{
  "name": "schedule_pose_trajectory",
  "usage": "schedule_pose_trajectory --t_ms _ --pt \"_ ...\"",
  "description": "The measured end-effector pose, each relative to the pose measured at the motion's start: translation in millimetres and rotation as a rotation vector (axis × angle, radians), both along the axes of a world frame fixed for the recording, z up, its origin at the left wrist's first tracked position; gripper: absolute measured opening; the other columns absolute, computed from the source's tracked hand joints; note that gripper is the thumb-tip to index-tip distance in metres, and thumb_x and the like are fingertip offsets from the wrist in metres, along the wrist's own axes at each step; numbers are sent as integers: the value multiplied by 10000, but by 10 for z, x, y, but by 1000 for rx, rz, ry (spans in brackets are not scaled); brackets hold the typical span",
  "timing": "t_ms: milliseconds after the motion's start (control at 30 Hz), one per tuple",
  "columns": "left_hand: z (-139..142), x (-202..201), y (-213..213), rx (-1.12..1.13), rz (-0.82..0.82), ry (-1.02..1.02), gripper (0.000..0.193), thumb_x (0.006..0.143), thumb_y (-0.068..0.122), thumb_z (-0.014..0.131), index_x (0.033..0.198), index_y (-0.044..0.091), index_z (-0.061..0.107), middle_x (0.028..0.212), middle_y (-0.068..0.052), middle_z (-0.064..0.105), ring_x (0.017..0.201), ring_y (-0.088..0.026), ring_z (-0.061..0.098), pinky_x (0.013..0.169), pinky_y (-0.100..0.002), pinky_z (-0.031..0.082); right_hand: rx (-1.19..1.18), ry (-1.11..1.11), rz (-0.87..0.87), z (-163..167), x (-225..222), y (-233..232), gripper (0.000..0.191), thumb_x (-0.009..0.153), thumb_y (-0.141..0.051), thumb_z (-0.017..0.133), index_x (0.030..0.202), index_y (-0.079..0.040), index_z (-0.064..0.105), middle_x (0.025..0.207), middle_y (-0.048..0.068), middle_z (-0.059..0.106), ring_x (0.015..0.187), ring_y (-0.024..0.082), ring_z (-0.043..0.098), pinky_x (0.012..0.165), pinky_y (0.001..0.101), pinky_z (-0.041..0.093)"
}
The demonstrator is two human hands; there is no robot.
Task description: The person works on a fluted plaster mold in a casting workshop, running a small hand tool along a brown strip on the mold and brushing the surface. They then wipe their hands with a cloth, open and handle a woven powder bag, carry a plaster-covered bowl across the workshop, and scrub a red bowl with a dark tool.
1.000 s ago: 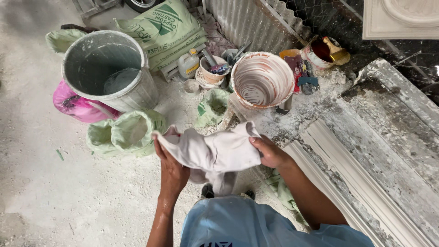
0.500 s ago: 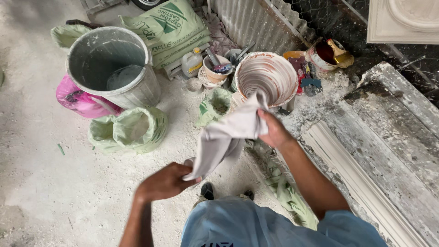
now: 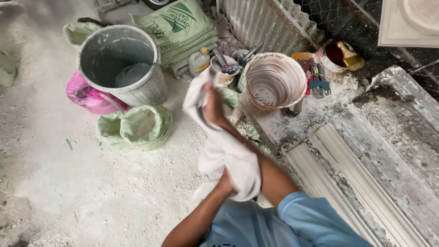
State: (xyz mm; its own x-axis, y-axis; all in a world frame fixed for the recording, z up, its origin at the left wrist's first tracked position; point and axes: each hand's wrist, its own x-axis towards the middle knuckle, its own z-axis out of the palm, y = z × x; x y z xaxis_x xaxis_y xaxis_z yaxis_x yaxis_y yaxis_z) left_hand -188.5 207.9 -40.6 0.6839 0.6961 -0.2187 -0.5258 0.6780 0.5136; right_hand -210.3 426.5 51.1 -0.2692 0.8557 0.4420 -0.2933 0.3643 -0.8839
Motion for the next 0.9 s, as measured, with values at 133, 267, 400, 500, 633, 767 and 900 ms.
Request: schedule_pose_trajectory --t_ms 133,267,400,500,633,767,900 --pt "-238 347 275 -163 353 -6 471 1062 492 485 1165 83 693 1259 -147 681 1131 -330 647 1022 -445 506 -110 -449 269 -122 -73 -170 480 1103 -444 374 1045 -38 623 886 93 667 813 203 637 747 355 537" --pt "-424 224 612 -211 520 24 487 1062 499 458 1181 81 678 1242 -142 679 1114 -321 647 1005 -439 513 -329 -128 246 190 309 -175 494 1111 -447 360 1132 -30 625 1049 158 701 975 248 670 913 391 547" --pt "-489 -51 1063 -185 674 10 504 1062 507 431 1198 80 663 1226 -138 678 1097 -312 648 987 -433 520 -466 86 18 64 938 -801 660 1030 -533 177 1291 -95 595 1256 110 714 1179 189 675 1050 341 509" --pt "-543 37 1162 -205 714 14 516 1062 512 411 1210 79 652 1214 -135 677 1084 -305 649 975 -428 526 -544 158 14 -435 995 -1112 638 1121 -521 346 1353 27 574 1342 172 659 1262 236 599 1166 381 413" --pt "-642 307 1065 -258 725 57 534 1062 519 384 1226 78 636 1197 -130 676 1067 -296 649 957 -422 533 -949 221 17 -900 1250 -1202 712 1066 -597 376 1396 7 558 1365 134 642 1240 230 593 1135 363 421" --pt "-699 445 1011 -286 711 101 551 1062 526 357 1243 77 621 1181 -126 674 1050 -288 650 940 -416 540 -1119 107 -47 -983 1376 -1333 737 1015 -631 378 1436 -47 534 1442 91 591 1269 203 578 1131 331 414" --pt "-679 473 998 -292 620 108 569 1062 533 330 1259 76 606 1165 -122 673 1033 -279 651 923 -410 547 -1147 227 9 -979 1395 -1408 709 1023 -597 440 1453 -36 500 1439 122 576 1270 216 563 1138 350 418"
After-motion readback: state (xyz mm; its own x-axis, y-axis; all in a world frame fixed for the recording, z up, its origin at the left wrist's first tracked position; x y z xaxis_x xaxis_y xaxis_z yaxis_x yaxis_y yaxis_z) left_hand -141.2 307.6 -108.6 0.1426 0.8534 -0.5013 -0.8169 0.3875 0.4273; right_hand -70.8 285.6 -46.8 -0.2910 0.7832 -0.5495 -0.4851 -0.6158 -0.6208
